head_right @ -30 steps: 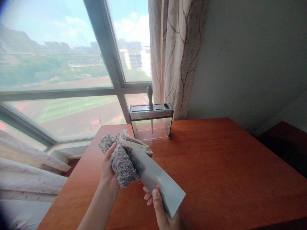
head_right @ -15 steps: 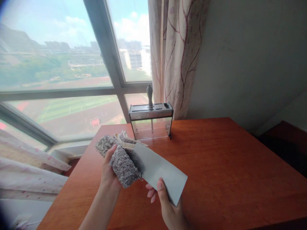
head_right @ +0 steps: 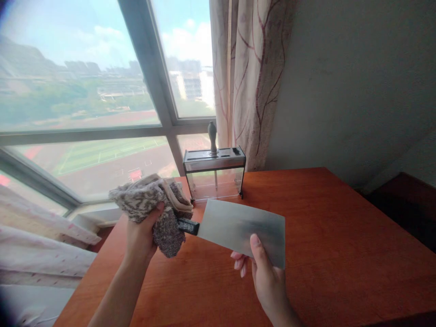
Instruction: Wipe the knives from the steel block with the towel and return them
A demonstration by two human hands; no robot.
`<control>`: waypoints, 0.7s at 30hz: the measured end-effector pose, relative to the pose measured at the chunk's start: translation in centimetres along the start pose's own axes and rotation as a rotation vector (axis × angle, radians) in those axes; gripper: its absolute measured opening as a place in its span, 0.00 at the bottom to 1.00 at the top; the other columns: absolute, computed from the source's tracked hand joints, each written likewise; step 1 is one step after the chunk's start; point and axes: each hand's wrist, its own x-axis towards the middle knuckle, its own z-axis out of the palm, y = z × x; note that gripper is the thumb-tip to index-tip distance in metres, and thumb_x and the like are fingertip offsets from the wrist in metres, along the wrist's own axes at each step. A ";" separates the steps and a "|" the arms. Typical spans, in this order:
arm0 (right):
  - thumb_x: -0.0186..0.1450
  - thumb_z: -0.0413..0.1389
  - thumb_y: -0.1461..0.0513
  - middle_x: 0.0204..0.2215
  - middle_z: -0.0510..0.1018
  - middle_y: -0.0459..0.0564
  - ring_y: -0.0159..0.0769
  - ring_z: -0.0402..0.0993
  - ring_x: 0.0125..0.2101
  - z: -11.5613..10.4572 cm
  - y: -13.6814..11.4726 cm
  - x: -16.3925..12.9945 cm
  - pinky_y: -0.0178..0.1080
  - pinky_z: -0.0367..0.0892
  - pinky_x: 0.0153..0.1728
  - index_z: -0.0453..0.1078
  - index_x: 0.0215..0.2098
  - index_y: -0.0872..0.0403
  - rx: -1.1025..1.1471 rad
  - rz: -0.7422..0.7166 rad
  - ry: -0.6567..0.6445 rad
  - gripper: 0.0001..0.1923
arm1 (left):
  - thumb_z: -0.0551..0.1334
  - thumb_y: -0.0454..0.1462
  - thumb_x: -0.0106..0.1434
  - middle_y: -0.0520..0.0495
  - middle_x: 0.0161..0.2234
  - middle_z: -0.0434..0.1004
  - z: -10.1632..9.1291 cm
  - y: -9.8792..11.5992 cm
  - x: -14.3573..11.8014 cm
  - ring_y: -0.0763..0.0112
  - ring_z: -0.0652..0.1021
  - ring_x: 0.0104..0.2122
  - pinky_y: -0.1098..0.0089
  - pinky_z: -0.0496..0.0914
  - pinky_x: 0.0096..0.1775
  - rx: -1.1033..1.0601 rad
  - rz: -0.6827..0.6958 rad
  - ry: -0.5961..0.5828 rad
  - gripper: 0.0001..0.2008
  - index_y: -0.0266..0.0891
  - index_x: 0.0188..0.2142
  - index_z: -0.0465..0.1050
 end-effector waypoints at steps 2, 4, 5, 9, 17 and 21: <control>0.60 0.60 0.48 0.16 0.77 0.52 0.32 0.69 0.14 0.5 -1.0 0.7 0.32 0.60 0.11 0.72 0.19 0.58 0.037 -0.004 0.038 0.22 | 0.73 0.26 0.41 0.46 0.35 0.83 -0.5 0.2 -0.2 0.58 0.80 0.36 0.67 0.73 0.43 0.310 0.143 -0.245 0.19 0.38 0.35 0.80; 0.57 0.62 0.49 0.15 0.76 0.52 0.33 0.68 0.13 0.9 -1.8 1.3 0.32 0.59 0.10 0.72 0.20 0.58 0.063 -0.014 0.054 0.21 | 0.74 0.27 0.38 0.42 0.39 0.82 -0.7 0.4 -0.5 0.50 0.77 0.44 0.60 0.67 0.53 0.554 0.267 -0.519 0.20 0.40 0.34 0.81; 0.56 0.63 0.49 0.15 0.76 0.52 0.33 0.68 0.13 1.0 -2.0 1.5 0.32 0.59 0.10 0.71 0.20 0.58 0.070 -0.017 0.061 0.20 | 0.73 0.27 0.38 0.40 0.43 0.81 -0.6 0.5 -0.6 0.47 0.75 0.48 0.58 0.62 0.57 0.649 0.330 -0.646 0.22 0.41 0.36 0.82; 0.56 0.63 0.49 0.15 0.76 0.53 0.33 0.68 0.12 1.0 -2.3 1.9 0.32 0.58 0.09 0.71 0.21 0.58 0.054 0.016 0.052 0.20 | 0.66 0.28 0.49 0.40 0.56 0.72 0.2 0.1 -0.8 0.46 0.68 0.58 0.53 0.48 0.63 0.987 0.610 -0.908 0.27 0.44 0.50 0.76; 0.57 0.61 0.46 0.15 0.77 0.52 0.32 0.68 0.11 1.2 -2.5 1.9 0.31 0.59 0.08 0.72 0.21 0.57 -0.064 0.005 -0.069 0.22 | 0.63 0.29 0.48 0.38 0.35 0.79 -0.1 -1.2 -0.1 0.48 0.76 0.39 0.57 0.63 0.48 1.248 0.679 -0.749 0.15 0.43 0.37 0.76; 0.59 0.60 0.48 0.14 0.76 0.50 0.31 0.66 0.11 1.7 -3.8 2.4 0.31 0.58 0.09 0.71 0.19 0.56 -0.127 -0.100 -0.129 0.22 | 0.68 0.31 0.41 0.43 0.30 0.79 0.2 -0.6 -0.5 0.53 0.77 0.31 0.65 0.66 0.37 1.043 0.461 -0.744 0.14 0.44 0.31 0.75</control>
